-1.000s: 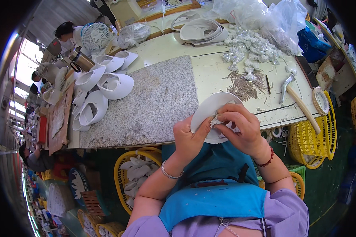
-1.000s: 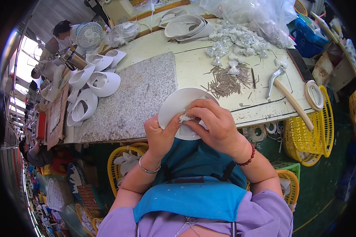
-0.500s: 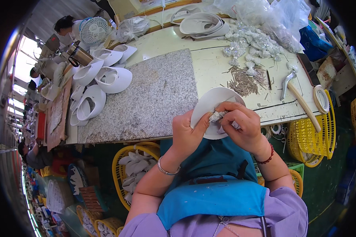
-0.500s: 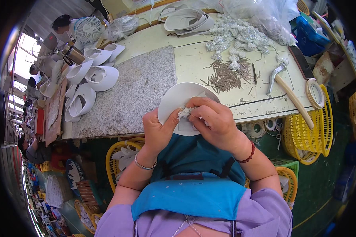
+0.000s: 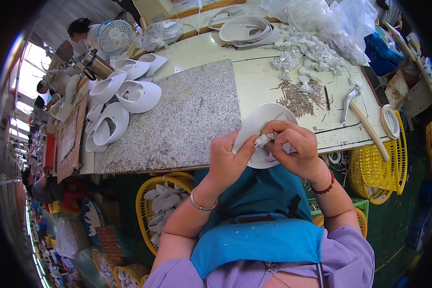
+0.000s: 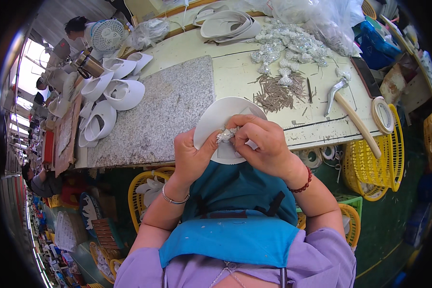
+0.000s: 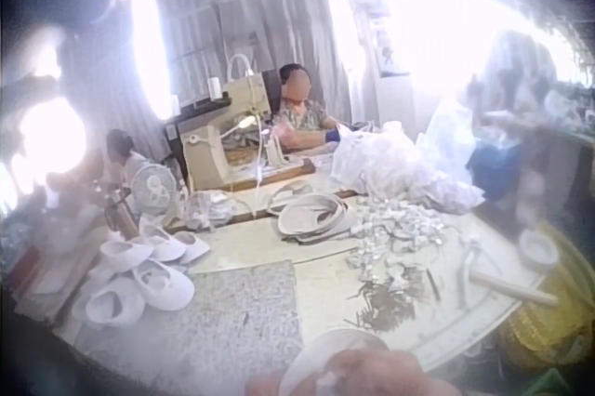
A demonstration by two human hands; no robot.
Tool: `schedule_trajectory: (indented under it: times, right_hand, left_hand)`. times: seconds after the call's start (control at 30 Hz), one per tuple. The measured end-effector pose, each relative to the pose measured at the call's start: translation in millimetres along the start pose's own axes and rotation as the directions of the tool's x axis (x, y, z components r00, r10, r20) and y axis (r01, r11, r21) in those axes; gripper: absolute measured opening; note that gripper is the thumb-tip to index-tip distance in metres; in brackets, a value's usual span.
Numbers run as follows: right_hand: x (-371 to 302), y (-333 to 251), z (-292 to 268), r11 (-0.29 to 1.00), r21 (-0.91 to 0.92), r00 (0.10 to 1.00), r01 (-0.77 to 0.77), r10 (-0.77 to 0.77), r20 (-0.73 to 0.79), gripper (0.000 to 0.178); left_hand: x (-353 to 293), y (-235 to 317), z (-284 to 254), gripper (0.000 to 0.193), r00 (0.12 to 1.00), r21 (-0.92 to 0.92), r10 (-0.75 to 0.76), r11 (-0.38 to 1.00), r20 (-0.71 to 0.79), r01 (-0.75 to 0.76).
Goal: The person attaches decorative ornaments to shoe uppers by hand, presses the components together, and taps them with a hammer on the table.
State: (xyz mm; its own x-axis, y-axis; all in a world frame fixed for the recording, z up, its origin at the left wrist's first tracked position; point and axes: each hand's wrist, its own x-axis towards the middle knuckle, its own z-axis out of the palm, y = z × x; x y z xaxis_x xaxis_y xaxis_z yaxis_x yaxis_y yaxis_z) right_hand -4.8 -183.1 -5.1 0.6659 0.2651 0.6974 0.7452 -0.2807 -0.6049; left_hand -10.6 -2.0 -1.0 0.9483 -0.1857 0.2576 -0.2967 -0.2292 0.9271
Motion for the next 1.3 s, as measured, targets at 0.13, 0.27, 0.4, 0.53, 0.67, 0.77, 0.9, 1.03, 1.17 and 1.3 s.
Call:
schedule_trajectory:
  times: [0.13, 0.27, 0.4, 0.53, 0.67, 0.77, 0.9, 1.03, 1.17, 1.3]
  right_hand:
    - [0, 3, -3, 1.0, 0.016, 1.0, -0.014, 0.014, 0.012, 0.02]
    - [-1, 4, -5, 0.998, 0.041, 0.999, -0.044, 0.044, 0.016, 0.02]
    - [1, 1, -11, 1.0, 0.012, 0.998, -0.017, 0.016, 0.057, 0.019]
    - [12, -15, -12, 0.972, -0.218, 0.989, 0.092, -0.115, -0.096, 0.028]
    - [13, -14, -17, 0.974, -0.227, 0.995, -0.004, -0.019, -0.099, 0.044]
    - [3, -8, -16, 0.997, -0.008, 0.997, -0.074, 0.074, -0.002, 0.046]
    - [-2, -9, -9, 1.0, 0.022, 1.0, 0.008, -0.008, -0.021, 0.042]
    - [-1, -10, -8, 0.996, 0.089, 0.998, -0.013, 0.018, -0.061, 0.036]
    - [4, -14, -15, 0.983, 0.166, 0.997, -0.074, 0.073, 0.015, 0.034]
    - [4, -14, -13, 0.976, 0.138, 0.985, -0.168, 0.159, 0.072, 0.03]
  left_hand:
    - [4, 3, -1, 0.017, 0.999, -0.022, 0.015, 1.0, 0.031, -0.014]
    - [5, -1, 0, 0.024, 0.998, -0.087, 0.024, 0.996, 0.051, -0.02]
    - [5, 0, 0, 0.025, 0.998, -0.1, 0.044, 0.994, 0.056, -0.038]
    - [4, 7, 0, 0.026, 0.982, 0.044, 0.186, 0.981, 0.03, -0.187]
    - [2, 8, -2, 0.03, 0.949, 0.142, 0.31, 0.938, 0.06, -0.315]
    - [2, 8, -2, 0.031, 0.949, 0.082, 0.311, 0.946, 0.06, -0.315]
    - [1, 6, 2, 0.03, 0.919, 0.093, 0.394, 0.915, 0.005, -0.393]
    - [0, 11, 4, 0.029, 0.912, 0.159, 0.411, 0.901, -0.014, -0.403]
    - [1, 11, 5, 0.024, 0.949, 0.075, 0.314, 0.947, -0.026, -0.311]
    - [0, 10, 3, 0.024, 0.987, -0.083, 0.155, 0.985, 0.035, -0.151]
